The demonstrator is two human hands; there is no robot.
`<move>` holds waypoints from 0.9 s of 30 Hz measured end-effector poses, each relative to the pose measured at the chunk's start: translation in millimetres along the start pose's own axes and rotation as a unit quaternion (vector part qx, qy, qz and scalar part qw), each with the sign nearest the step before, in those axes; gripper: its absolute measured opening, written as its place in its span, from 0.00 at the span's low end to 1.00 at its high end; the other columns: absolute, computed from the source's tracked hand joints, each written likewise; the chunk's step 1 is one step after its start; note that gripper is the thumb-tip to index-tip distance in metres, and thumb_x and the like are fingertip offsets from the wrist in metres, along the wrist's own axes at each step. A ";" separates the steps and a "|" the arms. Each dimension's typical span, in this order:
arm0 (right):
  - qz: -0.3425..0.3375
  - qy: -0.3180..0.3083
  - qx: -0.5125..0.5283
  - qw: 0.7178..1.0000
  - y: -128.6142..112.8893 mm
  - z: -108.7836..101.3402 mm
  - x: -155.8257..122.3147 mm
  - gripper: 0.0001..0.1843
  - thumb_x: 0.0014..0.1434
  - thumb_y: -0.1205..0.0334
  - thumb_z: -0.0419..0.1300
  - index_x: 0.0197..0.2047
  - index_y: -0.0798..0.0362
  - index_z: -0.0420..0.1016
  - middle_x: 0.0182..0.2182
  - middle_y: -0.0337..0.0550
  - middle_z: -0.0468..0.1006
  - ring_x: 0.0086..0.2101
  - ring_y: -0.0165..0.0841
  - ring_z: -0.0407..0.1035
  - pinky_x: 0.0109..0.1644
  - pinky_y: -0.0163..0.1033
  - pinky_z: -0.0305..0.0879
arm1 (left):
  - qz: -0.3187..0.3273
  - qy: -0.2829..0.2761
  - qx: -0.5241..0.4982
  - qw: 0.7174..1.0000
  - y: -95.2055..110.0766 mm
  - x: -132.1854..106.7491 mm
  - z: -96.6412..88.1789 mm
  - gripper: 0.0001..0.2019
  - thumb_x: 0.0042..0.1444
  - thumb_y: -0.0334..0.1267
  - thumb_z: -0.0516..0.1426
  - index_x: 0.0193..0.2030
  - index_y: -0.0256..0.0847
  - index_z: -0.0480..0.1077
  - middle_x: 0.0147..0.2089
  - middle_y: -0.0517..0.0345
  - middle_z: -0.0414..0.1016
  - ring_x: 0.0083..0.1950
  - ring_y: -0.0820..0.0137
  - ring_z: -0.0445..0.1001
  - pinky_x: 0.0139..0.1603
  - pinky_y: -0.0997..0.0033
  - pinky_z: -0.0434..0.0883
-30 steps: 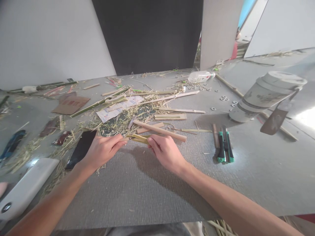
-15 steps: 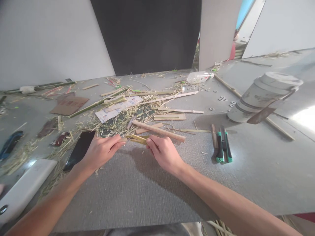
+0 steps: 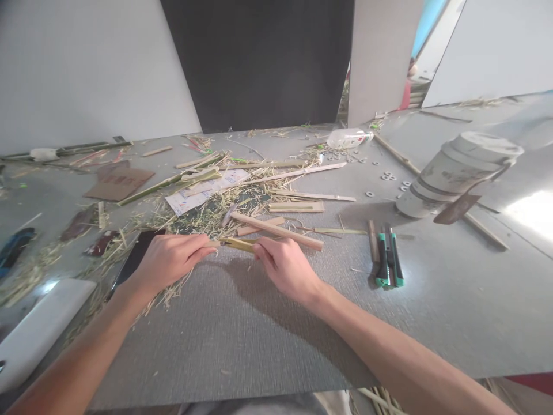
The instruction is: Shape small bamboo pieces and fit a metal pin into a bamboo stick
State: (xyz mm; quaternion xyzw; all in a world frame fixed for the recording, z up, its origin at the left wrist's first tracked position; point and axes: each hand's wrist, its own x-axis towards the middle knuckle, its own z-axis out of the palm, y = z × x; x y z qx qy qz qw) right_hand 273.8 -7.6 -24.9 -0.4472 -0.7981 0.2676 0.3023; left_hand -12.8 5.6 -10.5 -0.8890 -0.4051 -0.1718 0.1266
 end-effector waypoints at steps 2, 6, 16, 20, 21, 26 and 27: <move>0.002 -0.001 -0.007 1.000 -0.7 -0.4 0.3 0.22 0.76 0.59 0.46 0.31 0.55 0.69 0.23 0.38 0.69 0.25 0.27 0.59 0.34 0.35 0.54 | -0.006 0.012 -0.009 1.000 2.9 0.4 1.9 0.19 0.74 0.48 0.50 0.32 0.42 0.64 0.22 0.65 0.70 0.23 0.74 0.69 0.26 0.69 0.54; -0.009 -0.030 -0.038 0.999 1.8 -6.0 1.4 0.20 0.77 0.58 0.46 0.35 0.55 0.71 0.28 0.39 0.74 0.29 0.28 0.63 0.35 0.35 0.54 | 0.004 0.014 -0.014 1.000 5.3 1.1 2.3 0.20 0.75 0.48 0.50 0.32 0.41 0.66 0.23 0.64 0.72 0.23 0.73 0.71 0.26 0.69 0.53; -0.091 -0.129 -0.085 0.984 -5.1 -18.7 13.4 0.09 0.71 0.69 0.55 0.40 0.55 0.75 0.39 0.44 0.78 0.39 0.34 0.69 0.39 0.38 0.56 | 0.035 -0.087 -0.013 0.996 9.5 1.6 -0.8 0.21 0.75 0.50 0.49 0.33 0.42 0.67 0.23 0.64 0.73 0.25 0.71 0.74 0.26 0.68 0.49; -0.109 -0.142 -0.029 0.983 -10.1 -15.4 18.3 0.10 0.72 0.71 0.53 0.38 0.54 0.72 0.35 0.39 0.76 0.36 0.30 0.68 0.40 0.37 0.60 | 0.040 -0.085 -0.044 0.995 11.3 0.2 0.1 0.23 0.75 0.51 0.47 0.32 0.41 0.67 0.22 0.64 0.72 0.23 0.72 0.72 0.26 0.68 0.49; -0.113 -0.143 -0.016 0.983 -10.0 -15.3 18.4 0.10 0.72 0.71 0.53 0.38 0.54 0.72 0.34 0.38 0.75 0.36 0.29 0.67 0.40 0.36 0.60 | 0.042 -0.084 -0.051 0.994 11.4 -0.3 0.1 0.23 0.75 0.51 0.47 0.32 0.41 0.67 0.22 0.64 0.72 0.23 0.72 0.72 0.26 0.68 0.50; -0.119 -0.134 0.031 0.983 -7.2 -16.6 15.4 0.09 0.72 0.70 0.53 0.39 0.54 0.71 0.34 0.38 0.74 0.35 0.28 0.64 0.39 0.34 0.59 | 0.054 -0.067 -0.064 0.994 13.5 -1.4 0.2 0.22 0.75 0.49 0.47 0.32 0.41 0.67 0.21 0.65 0.72 0.22 0.73 0.71 0.25 0.68 0.50; -0.116 -0.129 0.036 0.984 -7.0 -16.7 14.9 0.10 0.72 0.70 0.53 0.38 0.55 0.72 0.34 0.38 0.73 0.34 0.28 0.64 0.39 0.34 0.58 | 0.054 -0.059 -0.063 0.995 14.3 -1.3 0.4 0.22 0.75 0.49 0.47 0.32 0.41 0.67 0.21 0.65 0.72 0.22 0.73 0.71 0.25 0.68 0.50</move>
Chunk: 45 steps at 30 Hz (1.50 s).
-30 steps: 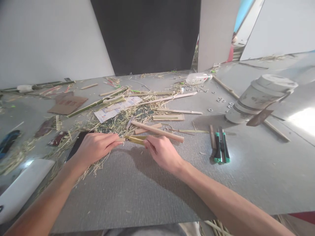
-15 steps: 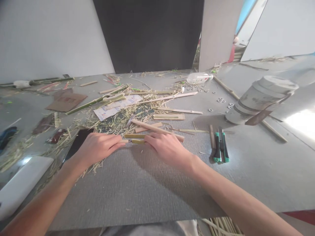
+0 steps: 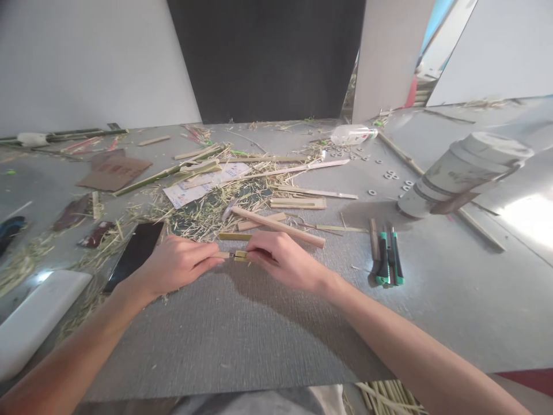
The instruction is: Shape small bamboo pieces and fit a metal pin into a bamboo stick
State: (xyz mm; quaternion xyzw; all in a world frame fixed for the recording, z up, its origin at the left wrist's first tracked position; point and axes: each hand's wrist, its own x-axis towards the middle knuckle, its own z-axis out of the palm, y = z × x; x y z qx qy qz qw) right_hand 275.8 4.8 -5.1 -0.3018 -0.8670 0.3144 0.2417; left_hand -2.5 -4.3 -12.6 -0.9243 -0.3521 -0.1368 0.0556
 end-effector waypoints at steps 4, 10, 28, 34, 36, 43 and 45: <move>0.013 0.027 0.010 1.000 -0.9 1.8 -0.3 0.11 0.72 0.70 0.53 0.36 0.55 0.71 0.32 0.38 0.72 0.33 0.28 0.62 0.39 0.35 0.57 | -0.002 0.021 0.021 1.000 2.3 1.3 0.8 0.20 0.75 0.48 0.49 0.33 0.41 0.68 0.21 0.65 0.72 0.21 0.73 0.71 0.25 0.67 0.50; 0.038 0.062 0.020 0.997 -1.9 8.2 -3.2 0.11 0.73 0.68 0.53 0.36 0.56 0.70 0.32 0.38 0.72 0.32 0.27 0.62 0.38 0.34 0.57 | 0.001 0.031 0.037 0.999 2.6 2.5 0.4 0.20 0.75 0.47 0.49 0.32 0.41 0.68 0.20 0.65 0.71 0.21 0.72 0.71 0.24 0.68 0.50; 0.075 0.059 0.018 0.995 4.0 14.5 -4.8 0.12 0.71 0.66 0.55 0.34 0.55 0.72 0.30 0.38 0.72 0.30 0.27 0.62 0.34 0.34 0.54 | 0.015 0.001 0.047 0.999 0.8 3.4 0.7 0.21 0.76 0.47 0.48 0.31 0.41 0.67 0.20 0.65 0.68 0.20 0.72 0.68 0.24 0.68 0.46; 0.067 0.049 0.018 0.996 3.2 13.8 -6.2 0.10 0.70 0.66 0.56 0.35 0.55 0.72 0.31 0.39 0.73 0.31 0.28 0.63 0.35 0.35 0.55 | 0.034 0.007 0.055 0.998 3.3 5.9 -2.5 0.22 0.76 0.48 0.48 0.30 0.41 0.66 0.20 0.65 0.69 0.20 0.72 0.68 0.24 0.66 0.47; 0.064 0.051 0.017 0.996 2.3 13.7 -6.9 0.11 0.70 0.66 0.55 0.34 0.54 0.72 0.31 0.40 0.74 0.31 0.29 0.64 0.35 0.36 0.56 | 0.033 0.007 0.052 0.998 3.3 5.9 -1.8 0.23 0.76 0.48 0.47 0.30 0.41 0.66 0.20 0.65 0.68 0.20 0.72 0.68 0.24 0.66 0.47; 0.054 0.054 0.012 0.997 -0.4 12.5 -6.5 0.11 0.70 0.69 0.55 0.34 0.55 0.72 0.30 0.39 0.73 0.31 0.28 0.63 0.35 0.35 0.56 | 0.035 -0.002 0.045 0.998 2.5 4.7 -3.3 0.22 0.75 0.48 0.47 0.30 0.41 0.65 0.19 0.65 0.68 0.20 0.72 0.68 0.24 0.66 0.48; 0.052 0.052 0.011 0.997 -1.5 12.1 -6.1 0.10 0.69 0.69 0.55 0.34 0.55 0.72 0.30 0.39 0.73 0.30 0.28 0.63 0.35 0.35 0.55 | 0.037 -0.009 0.042 0.998 2.5 4.2 -3.1 0.22 0.75 0.48 0.47 0.30 0.41 0.65 0.20 0.65 0.69 0.19 0.72 0.68 0.24 0.66 0.48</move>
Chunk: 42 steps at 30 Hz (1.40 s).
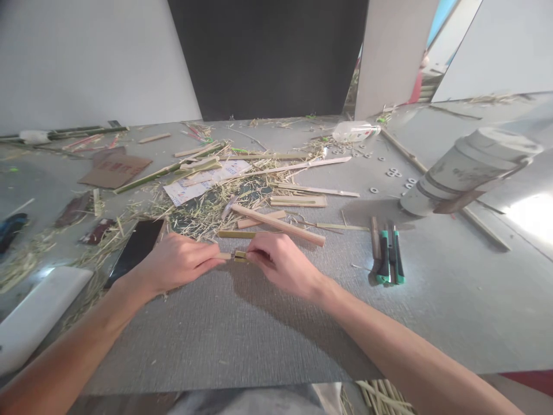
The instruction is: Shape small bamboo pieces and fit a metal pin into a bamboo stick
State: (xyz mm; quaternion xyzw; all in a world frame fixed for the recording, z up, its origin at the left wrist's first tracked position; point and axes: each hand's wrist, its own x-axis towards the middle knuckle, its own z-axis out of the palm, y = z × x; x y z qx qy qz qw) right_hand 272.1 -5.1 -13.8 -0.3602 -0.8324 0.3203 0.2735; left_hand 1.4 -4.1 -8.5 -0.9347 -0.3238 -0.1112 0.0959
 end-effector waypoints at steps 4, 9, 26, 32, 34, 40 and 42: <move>0.000 0.010 -0.003 1.000 -3.1 -2.6 0.3 0.12 0.70 0.68 0.54 0.34 0.55 0.73 0.29 0.39 0.72 0.30 0.28 0.62 0.35 0.35 0.55 | -0.025 0.013 -0.009 1.000 1.7 -1.0 3.4 0.22 0.75 0.49 0.48 0.31 0.41 0.67 0.19 0.65 0.69 0.19 0.72 0.69 0.23 0.67 0.48; 0.002 0.032 -0.003 0.999 -4.1 -5.3 -0.5 0.12 0.71 0.67 0.53 0.35 0.55 0.73 0.31 0.40 0.72 0.32 0.29 0.64 0.37 0.36 0.57 | -0.051 0.054 -0.017 0.997 7.5 -0.4 7.7 0.20 0.74 0.48 0.50 0.32 0.41 0.70 0.18 0.65 0.71 0.19 0.72 0.71 0.23 0.69 0.51; 0.015 0.046 0.007 0.999 0.9 0.6 -3.9 0.11 0.71 0.67 0.54 0.37 0.55 0.75 0.31 0.40 0.74 0.31 0.28 0.65 0.36 0.35 0.57 | -0.062 0.072 -0.032 0.995 11.2 0.7 13.5 0.20 0.75 0.46 0.49 0.32 0.41 0.70 0.18 0.64 0.72 0.18 0.73 0.69 0.22 0.70 0.50; 0.015 0.042 0.003 0.999 -0.5 -0.4 -3.6 0.11 0.70 0.66 0.55 0.35 0.55 0.74 0.30 0.40 0.73 0.30 0.28 0.64 0.35 0.35 0.56 | -0.047 0.056 -0.031 0.997 10.8 0.9 10.7 0.19 0.74 0.45 0.50 0.32 0.41 0.70 0.19 0.64 0.72 0.19 0.73 0.71 0.22 0.71 0.51; 0.013 0.038 0.001 0.999 -0.4 -0.5 -3.3 0.12 0.70 0.66 0.55 0.34 0.55 0.74 0.30 0.40 0.73 0.30 0.28 0.63 0.35 0.35 0.56 | -0.044 0.046 -0.027 0.998 10.7 0.9 9.7 0.19 0.74 0.46 0.50 0.32 0.41 0.70 0.18 0.65 0.71 0.19 0.73 0.70 0.22 0.70 0.51; 0.007 0.037 -0.004 0.999 -0.6 0.3 -3.1 0.11 0.70 0.68 0.55 0.34 0.56 0.73 0.30 0.40 0.73 0.30 0.27 0.63 0.35 0.35 0.55 | -0.043 0.039 -0.022 0.998 10.1 1.1 9.2 0.20 0.74 0.47 0.50 0.32 0.41 0.69 0.18 0.65 0.70 0.19 0.72 0.70 0.22 0.68 0.50; 0.005 0.038 -0.005 0.999 -1.3 0.5 -3.3 0.11 0.70 0.69 0.55 0.34 0.56 0.73 0.31 0.39 0.72 0.31 0.27 0.62 0.36 0.35 0.55 | -0.043 0.037 -0.020 0.998 9.7 0.6 9.4 0.20 0.74 0.47 0.50 0.31 0.41 0.69 0.18 0.65 0.70 0.19 0.72 0.70 0.23 0.69 0.50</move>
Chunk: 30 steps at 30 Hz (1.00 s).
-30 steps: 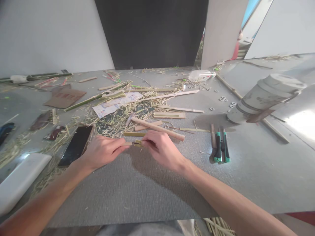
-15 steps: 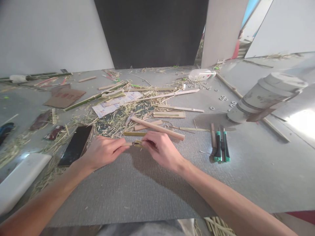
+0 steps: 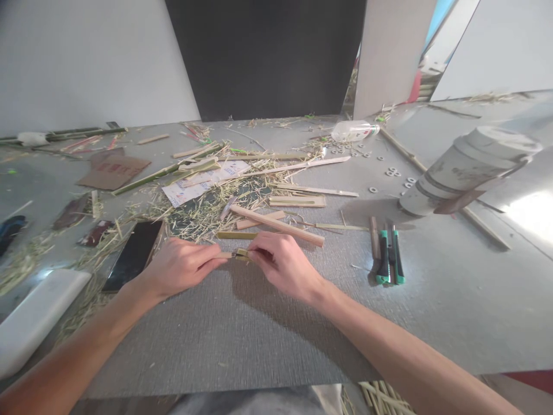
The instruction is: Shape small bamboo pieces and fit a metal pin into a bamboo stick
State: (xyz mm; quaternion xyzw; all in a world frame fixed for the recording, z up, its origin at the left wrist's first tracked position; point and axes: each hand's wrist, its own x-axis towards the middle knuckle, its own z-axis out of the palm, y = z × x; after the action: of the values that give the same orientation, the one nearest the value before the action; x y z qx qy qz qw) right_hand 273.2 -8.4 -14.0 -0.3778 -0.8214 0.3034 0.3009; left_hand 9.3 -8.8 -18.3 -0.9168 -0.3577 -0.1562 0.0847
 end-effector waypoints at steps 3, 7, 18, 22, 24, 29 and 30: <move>-0.003 -0.001 0.000 1.000 -0.7 0.5 -0.6 0.11 0.70 0.70 0.54 0.35 0.57 0.73 0.31 0.39 0.72 0.31 0.27 0.62 0.36 0.35 0.55 | -0.001 -0.011 0.007 1.000 -0.7 -0.8 -0.1 0.20 0.74 0.47 0.50 0.32 0.41 0.69 0.18 0.65 0.69 0.19 0.72 0.70 0.23 0.69 0.50; -0.005 -0.004 -0.003 1.000 0.1 1.2 -1.9 0.10 0.69 0.71 0.55 0.36 0.57 0.75 0.31 0.39 0.72 0.31 0.27 0.62 0.36 0.34 0.55 | 0.006 -0.024 0.020 1.000 -1.5 -1.2 -0.4 0.21 0.75 0.48 0.49 0.32 0.41 0.69 0.19 0.64 0.71 0.20 0.71 0.71 0.23 0.68 0.49; -0.002 -0.016 -0.004 1.000 3.0 3.8 -1.4 0.10 0.64 0.77 0.57 0.33 0.56 0.73 0.31 0.36 0.73 0.32 0.25 0.63 0.37 0.33 0.55 | 0.019 -0.048 0.024 0.998 -1.4 -0.6 -2.1 0.24 0.76 0.49 0.45 0.30 0.41 0.67 0.18 0.63 0.70 0.19 0.71 0.69 0.23 0.67 0.45; 0.000 -0.023 -0.003 1.000 2.9 5.0 -1.3 0.10 0.63 0.78 0.58 0.33 0.56 0.73 0.30 0.36 0.74 0.32 0.26 0.63 0.38 0.33 0.55 | 0.017 -0.062 0.016 0.998 -1.7 -0.6 -3.0 0.24 0.76 0.49 0.45 0.30 0.41 0.68 0.20 0.63 0.72 0.21 0.71 0.70 0.24 0.66 0.45; 0.001 -0.027 -0.001 1.000 2.2 4.9 -0.9 0.09 0.64 0.77 0.58 0.34 0.56 0.74 0.30 0.36 0.74 0.32 0.26 0.63 0.37 0.33 0.55 | 0.016 -0.072 0.007 0.997 -2.2 -0.1 -5.1 0.23 0.75 0.49 0.46 0.31 0.42 0.68 0.22 0.63 0.72 0.22 0.70 0.70 0.25 0.66 0.45; 0.003 -0.037 0.010 0.999 -0.3 5.1 1.0 0.08 0.64 0.75 0.59 0.34 0.56 0.75 0.30 0.36 0.74 0.31 0.25 0.63 0.36 0.33 0.54 | 0.009 -0.092 -0.010 0.996 -4.0 1.7 -11.3 0.21 0.74 0.48 0.49 0.31 0.42 0.66 0.24 0.64 0.72 0.24 0.70 0.71 0.27 0.66 0.45; 0.004 -0.038 0.013 0.999 -0.8 5.4 1.3 0.08 0.64 0.74 0.59 0.34 0.56 0.75 0.29 0.37 0.74 0.31 0.26 0.63 0.36 0.33 0.54 | 0.008 -0.095 -0.015 0.995 -4.4 1.7 -11.9 0.21 0.74 0.48 0.49 0.30 0.42 0.66 0.24 0.64 0.72 0.24 0.71 0.71 0.27 0.66 0.46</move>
State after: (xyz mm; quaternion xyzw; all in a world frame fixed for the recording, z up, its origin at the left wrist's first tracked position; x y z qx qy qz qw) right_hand 268.2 -9.3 -16.4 -0.3654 -0.8269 0.3288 0.2733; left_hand 4.8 -7.7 -6.4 -0.9316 -0.3541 -0.0727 0.0377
